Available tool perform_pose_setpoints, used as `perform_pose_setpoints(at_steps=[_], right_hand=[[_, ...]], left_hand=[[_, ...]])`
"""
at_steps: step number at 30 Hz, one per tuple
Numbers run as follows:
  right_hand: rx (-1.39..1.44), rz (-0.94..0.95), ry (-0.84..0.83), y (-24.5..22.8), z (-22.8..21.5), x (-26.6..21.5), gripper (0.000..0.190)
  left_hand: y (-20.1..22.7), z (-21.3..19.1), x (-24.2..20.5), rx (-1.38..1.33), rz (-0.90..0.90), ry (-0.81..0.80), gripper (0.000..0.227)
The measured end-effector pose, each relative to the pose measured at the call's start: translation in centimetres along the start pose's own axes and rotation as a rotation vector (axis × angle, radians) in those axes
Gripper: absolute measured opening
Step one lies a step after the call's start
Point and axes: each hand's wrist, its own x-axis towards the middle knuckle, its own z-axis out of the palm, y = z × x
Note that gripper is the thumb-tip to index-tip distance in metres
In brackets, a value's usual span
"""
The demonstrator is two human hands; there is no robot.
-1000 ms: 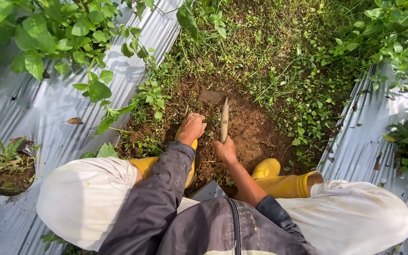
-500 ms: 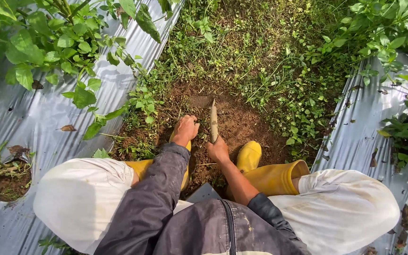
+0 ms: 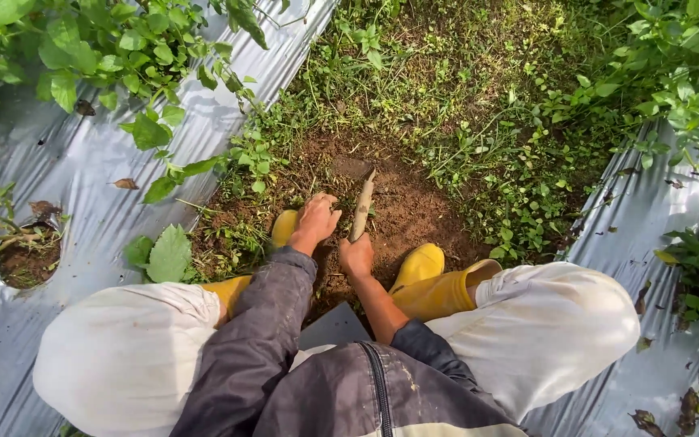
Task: Using a hand hoe and hands to remove weeds and loosen soil around plants in a garden bed.
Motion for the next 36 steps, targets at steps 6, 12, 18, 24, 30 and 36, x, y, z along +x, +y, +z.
perform_pose_setpoints(at_steps=[6,12,18,24,30,36], right_hand=[[0.143,0.001,0.010,-1.9,-0.8,-1.9,0.039],[0.018,0.010,-0.021,-1.2,-1.7,-2.9,0.050],[-0.124,-0.042,-0.146,-1.7,-0.1,-9.6,0.057],[-0.131,0.058,-0.067,-5.1,0.0,-9.7,0.076],[0.140,-0.029,0.291,-3.1,-0.2,1.6,0.023],[0.147,-0.057,0.019,-3.2,-0.9,1.0,0.025]], left_hand=[[-1.1,-2.3,-1.4,-0.001,0.008,0.092,0.039],[-2.2,-4.2,-1.5,-0.066,0.030,0.114,0.034],[-1.2,-5.5,-1.8,-0.208,0.121,0.156,0.033],[-6.6,0.5,1.3,-0.037,0.146,0.103,0.034],[-9.0,2.0,1.3,-0.072,0.075,0.042,0.033],[-4.5,-5.4,-2.1,0.029,-0.009,0.229,0.030]])
